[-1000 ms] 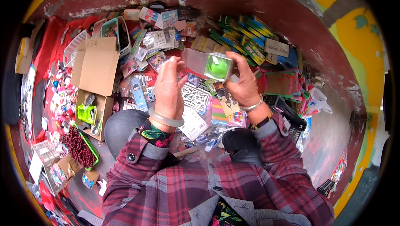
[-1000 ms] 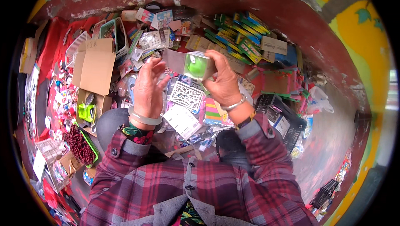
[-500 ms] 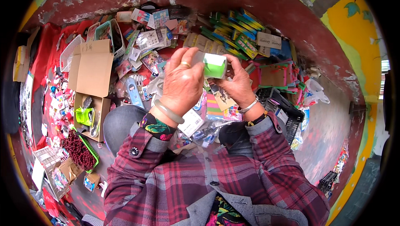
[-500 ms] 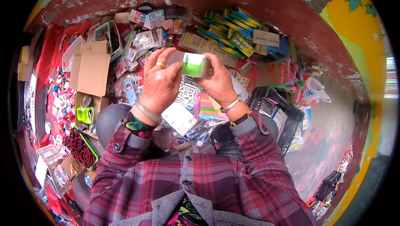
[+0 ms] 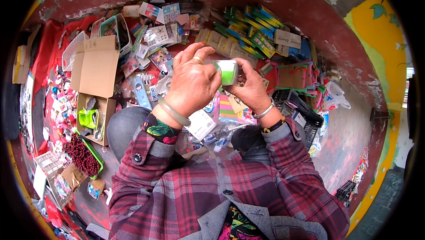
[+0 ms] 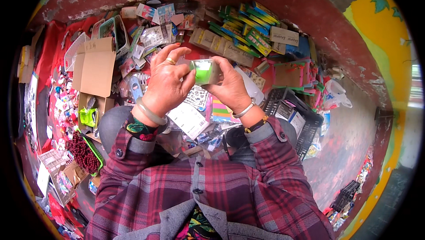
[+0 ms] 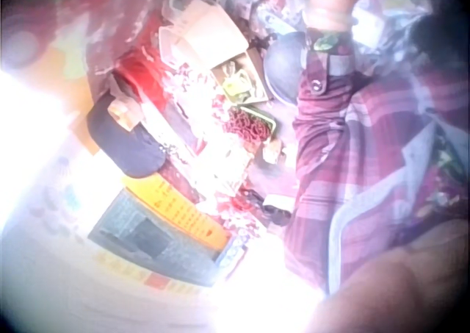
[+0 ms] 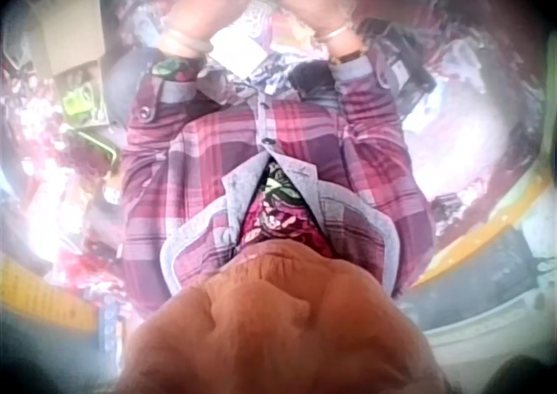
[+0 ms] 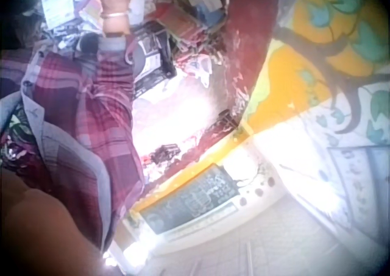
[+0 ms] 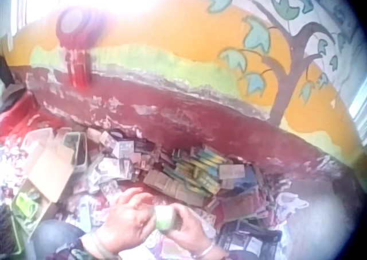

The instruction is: The person sits on the floor surrounded by a large pile of assorted merchandise and packaging. They pick up various small items, including boxes, plastic-wrapped goods, and cards, inspect them by turning them over, and then place them back into the pile or into a nearby container.

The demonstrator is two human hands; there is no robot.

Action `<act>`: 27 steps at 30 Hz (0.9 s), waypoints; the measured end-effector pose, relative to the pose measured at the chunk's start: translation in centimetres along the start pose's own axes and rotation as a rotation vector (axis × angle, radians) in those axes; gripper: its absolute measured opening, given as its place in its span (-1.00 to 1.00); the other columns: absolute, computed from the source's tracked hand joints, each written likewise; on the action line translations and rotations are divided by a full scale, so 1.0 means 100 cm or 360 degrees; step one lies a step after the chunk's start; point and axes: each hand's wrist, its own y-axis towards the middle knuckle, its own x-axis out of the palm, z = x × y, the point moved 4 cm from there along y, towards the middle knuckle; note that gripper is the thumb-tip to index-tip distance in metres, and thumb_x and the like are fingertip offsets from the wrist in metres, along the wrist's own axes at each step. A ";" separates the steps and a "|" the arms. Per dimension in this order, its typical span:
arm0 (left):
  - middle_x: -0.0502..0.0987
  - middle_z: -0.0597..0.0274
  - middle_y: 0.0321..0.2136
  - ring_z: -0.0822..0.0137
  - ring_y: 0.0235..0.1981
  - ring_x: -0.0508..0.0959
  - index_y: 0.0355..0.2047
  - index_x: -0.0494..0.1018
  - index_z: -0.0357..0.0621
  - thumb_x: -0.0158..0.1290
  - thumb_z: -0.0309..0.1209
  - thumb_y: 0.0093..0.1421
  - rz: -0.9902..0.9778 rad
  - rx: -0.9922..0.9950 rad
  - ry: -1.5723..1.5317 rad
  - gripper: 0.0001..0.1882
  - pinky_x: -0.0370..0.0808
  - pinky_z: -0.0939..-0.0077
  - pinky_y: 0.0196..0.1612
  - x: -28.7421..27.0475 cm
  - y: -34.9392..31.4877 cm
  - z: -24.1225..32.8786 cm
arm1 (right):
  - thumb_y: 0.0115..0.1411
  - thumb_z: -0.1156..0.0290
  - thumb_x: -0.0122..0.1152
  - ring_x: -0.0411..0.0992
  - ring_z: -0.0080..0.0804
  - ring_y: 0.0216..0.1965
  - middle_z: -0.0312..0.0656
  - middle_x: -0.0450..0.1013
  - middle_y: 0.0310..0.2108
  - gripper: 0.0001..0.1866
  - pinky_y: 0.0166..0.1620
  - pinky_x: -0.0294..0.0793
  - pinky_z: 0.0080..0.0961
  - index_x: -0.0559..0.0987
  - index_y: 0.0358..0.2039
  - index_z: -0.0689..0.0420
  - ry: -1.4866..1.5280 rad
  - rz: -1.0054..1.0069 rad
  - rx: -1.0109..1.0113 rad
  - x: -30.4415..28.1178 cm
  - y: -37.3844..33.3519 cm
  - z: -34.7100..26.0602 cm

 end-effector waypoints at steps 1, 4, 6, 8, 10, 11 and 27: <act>0.45 0.08 -0.11 0.05 0.06 0.31 -0.61 0.52 -0.18 0.12 -0.37 -0.03 -0.0013 -0.0016 -0.0007 -0.86 0.18 0.16 0.04 0.002 -0.001 -0.002 | -0.15 0.43 0.40 0.44 -0.39 -0.18 -0.20 0.40 -0.15 -0.35 -0.15 0.45 -0.52 0.32 -0.01 0.07 -0.0071 0.0008 -0.0009 -0.002 0.000 -0.008; 0.45 0.04 -0.12 0.02 0.06 0.31 -0.59 0.53 -0.20 0.12 -0.39 -0.05 -0.0160 -0.0042 -0.0120 -0.87 0.22 0.16 0.03 0.007 -0.006 -0.010 | -0.19 0.59 0.34 0.41 -0.44 -0.14 -0.23 0.40 -0.14 -0.34 -0.14 0.43 -0.54 0.34 0.00 0.10 -0.0292 0.0048 -0.0227 -0.002 0.001 -0.014; 0.47 0.04 -0.16 0.03 0.03 0.33 -0.58 0.53 -0.20 0.12 -0.41 -0.06 -0.0170 0.0021 -0.0103 -0.88 0.24 0.16 0.02 0.005 -0.008 -0.010 | -0.21 0.63 0.29 0.40 -0.41 -0.13 -0.23 0.40 -0.12 -0.33 -0.12 0.41 -0.53 0.34 0.00 0.09 -0.0328 0.0012 -0.0240 -0.001 -0.001 -0.019; 0.48 0.04 -0.21 0.04 -0.01 0.36 -0.55 0.53 -0.21 0.12 -0.42 -0.07 -0.0218 0.0068 -0.0054 -0.89 0.26 0.17 0.00 0.005 -0.009 -0.012 | -0.23 0.66 0.24 0.40 -0.38 -0.12 -0.23 0.39 -0.11 -0.32 -0.10 0.40 -0.53 0.34 0.01 0.09 -0.0346 -0.0005 -0.0266 0.000 -0.003 -0.020; 0.50 0.06 -0.27 0.06 -0.06 0.40 -0.50 0.51 -0.21 0.12 -0.43 -0.08 -0.0306 0.0088 0.0047 -0.88 0.27 0.18 -0.02 0.006 -0.010 -0.015 | -0.24 0.68 0.19 0.40 -0.37 -0.12 -0.23 0.39 -0.10 -0.32 -0.08 0.39 -0.54 0.35 0.01 0.09 -0.0330 -0.0015 -0.0313 0.000 -0.002 -0.020; 0.50 0.08 -0.29 0.07 -0.08 0.42 -0.48 0.50 -0.21 0.12 -0.44 -0.07 -0.0298 0.0055 0.0090 -0.87 0.27 0.19 -0.03 0.005 -0.009 -0.016 | -0.24 0.68 0.20 0.40 -0.38 -0.12 -0.23 0.38 -0.09 -0.32 -0.07 0.39 -0.54 0.35 0.01 0.09 -0.0343 -0.0037 -0.0343 0.000 -0.001 -0.019; 0.54 0.16 -0.54 0.36 -0.47 0.53 -0.43 0.54 -0.27 0.09 -0.51 0.06 -0.0221 -0.0463 -0.0729 -0.91 0.44 0.53 -0.37 0.011 -0.009 -0.032 | -0.08 0.63 0.23 0.33 -0.43 0.02 -0.19 0.32 0.03 -0.39 0.03 0.33 -0.55 0.33 0.04 0.08 0.0232 -0.0372 -0.0262 -0.003 0.004 -0.008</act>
